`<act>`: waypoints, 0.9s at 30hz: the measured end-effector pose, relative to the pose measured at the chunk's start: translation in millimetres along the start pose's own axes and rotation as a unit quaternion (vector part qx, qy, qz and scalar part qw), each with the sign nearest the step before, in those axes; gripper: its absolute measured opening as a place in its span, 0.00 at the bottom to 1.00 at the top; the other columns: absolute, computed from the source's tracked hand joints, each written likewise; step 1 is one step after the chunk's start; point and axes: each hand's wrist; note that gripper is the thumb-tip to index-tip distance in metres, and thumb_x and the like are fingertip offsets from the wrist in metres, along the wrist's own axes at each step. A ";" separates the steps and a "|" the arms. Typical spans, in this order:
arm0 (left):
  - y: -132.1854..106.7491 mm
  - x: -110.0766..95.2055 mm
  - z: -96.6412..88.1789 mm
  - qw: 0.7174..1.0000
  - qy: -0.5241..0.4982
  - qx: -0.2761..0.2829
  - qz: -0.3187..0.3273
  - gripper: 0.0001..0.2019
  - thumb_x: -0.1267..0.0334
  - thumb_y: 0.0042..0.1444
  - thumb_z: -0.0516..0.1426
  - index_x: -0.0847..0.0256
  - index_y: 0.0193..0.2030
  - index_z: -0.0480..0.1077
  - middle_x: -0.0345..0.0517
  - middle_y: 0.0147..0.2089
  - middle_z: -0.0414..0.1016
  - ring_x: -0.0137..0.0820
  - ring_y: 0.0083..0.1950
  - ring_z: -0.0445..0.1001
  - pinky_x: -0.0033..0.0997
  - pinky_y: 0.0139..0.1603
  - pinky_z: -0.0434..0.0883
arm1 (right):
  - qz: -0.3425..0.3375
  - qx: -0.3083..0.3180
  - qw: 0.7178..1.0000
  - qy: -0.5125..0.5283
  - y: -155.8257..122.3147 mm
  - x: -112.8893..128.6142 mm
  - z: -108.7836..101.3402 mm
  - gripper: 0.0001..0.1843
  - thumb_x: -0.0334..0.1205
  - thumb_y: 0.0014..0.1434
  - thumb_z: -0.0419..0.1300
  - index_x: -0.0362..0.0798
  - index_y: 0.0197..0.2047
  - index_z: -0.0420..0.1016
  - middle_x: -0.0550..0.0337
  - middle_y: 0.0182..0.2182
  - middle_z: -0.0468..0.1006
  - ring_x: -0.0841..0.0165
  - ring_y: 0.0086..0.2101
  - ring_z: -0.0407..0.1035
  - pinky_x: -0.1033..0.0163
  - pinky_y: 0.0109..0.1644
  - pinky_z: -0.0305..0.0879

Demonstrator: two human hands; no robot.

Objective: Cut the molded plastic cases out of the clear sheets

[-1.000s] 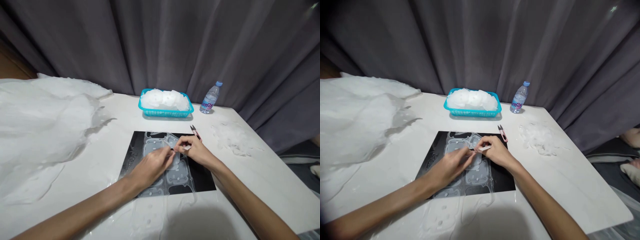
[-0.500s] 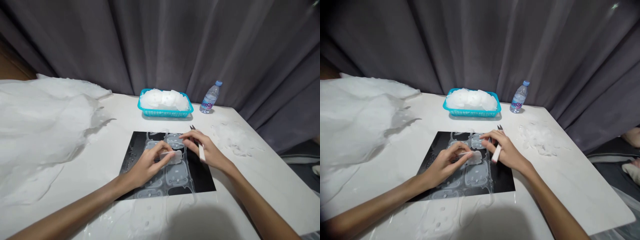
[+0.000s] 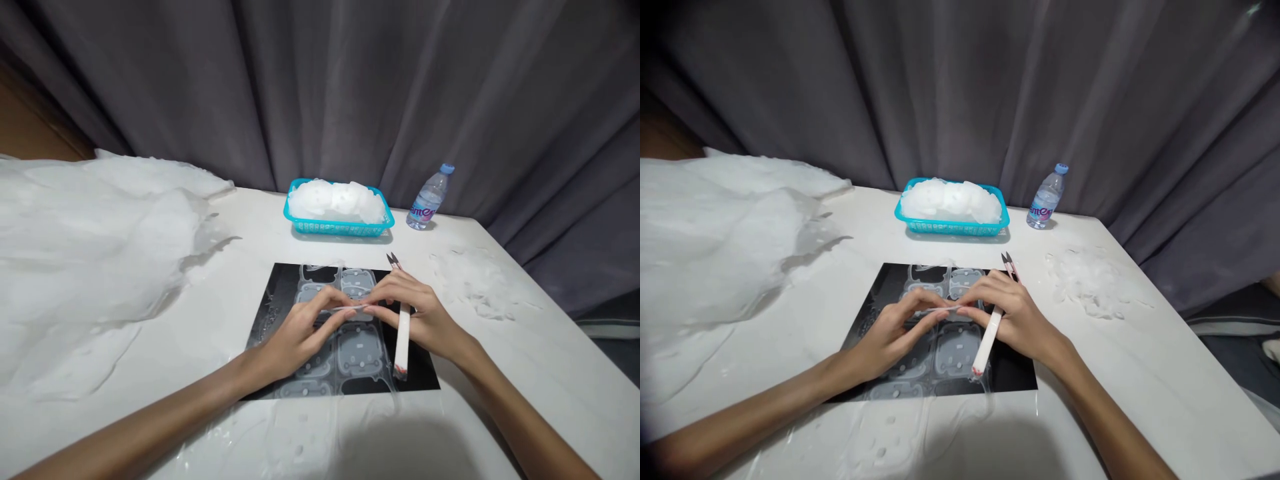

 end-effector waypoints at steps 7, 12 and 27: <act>2.2 -1.3 -16.0 0.995 0.099 0.009 -0.027 0.15 0.52 0.71 0.58 0.52 0.60 0.67 0.46 0.56 0.77 0.39 0.56 0.77 0.42 0.59 0.73 | 0.070 -0.058 0.996 -0.001 5.4 -8.7 -1.7 0.06 0.43 0.69 0.63 0.53 0.44 0.81 0.58 0.35 0.81 0.64 0.33 0.71 0.56 0.43 0.68; -12.9 10.5 -55.8 0.971 0.226 0.075 -0.013 0.19 0.49 0.68 0.59 0.51 0.61 0.67 0.51 0.68 0.68 0.47 0.69 0.67 0.51 0.69 0.67 | 0.135 -0.206 0.969 0.017 82.9 -45.7 -19.1 0.15 0.53 0.64 0.63 0.49 0.39 0.77 0.57 0.32 0.80 0.65 0.31 0.71 0.60 0.38 0.68; -21.9 18.1 -67.9 0.943 0.312 0.113 0.004 0.33 0.37 0.64 0.58 0.57 0.67 0.67 0.55 0.70 0.67 0.53 0.71 0.63 0.59 0.70 0.63 | 0.151 -0.159 0.975 -0.023 78.0 -32.3 11.7 0.32 0.59 0.76 0.35 0.53 0.45 0.76 0.56 0.40 0.78 0.62 0.39 0.72 0.54 0.52 0.66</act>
Point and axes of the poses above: each hand's wrist, its own y-axis towards the middle knuckle, its own z-axis out of the palm, x = y × z
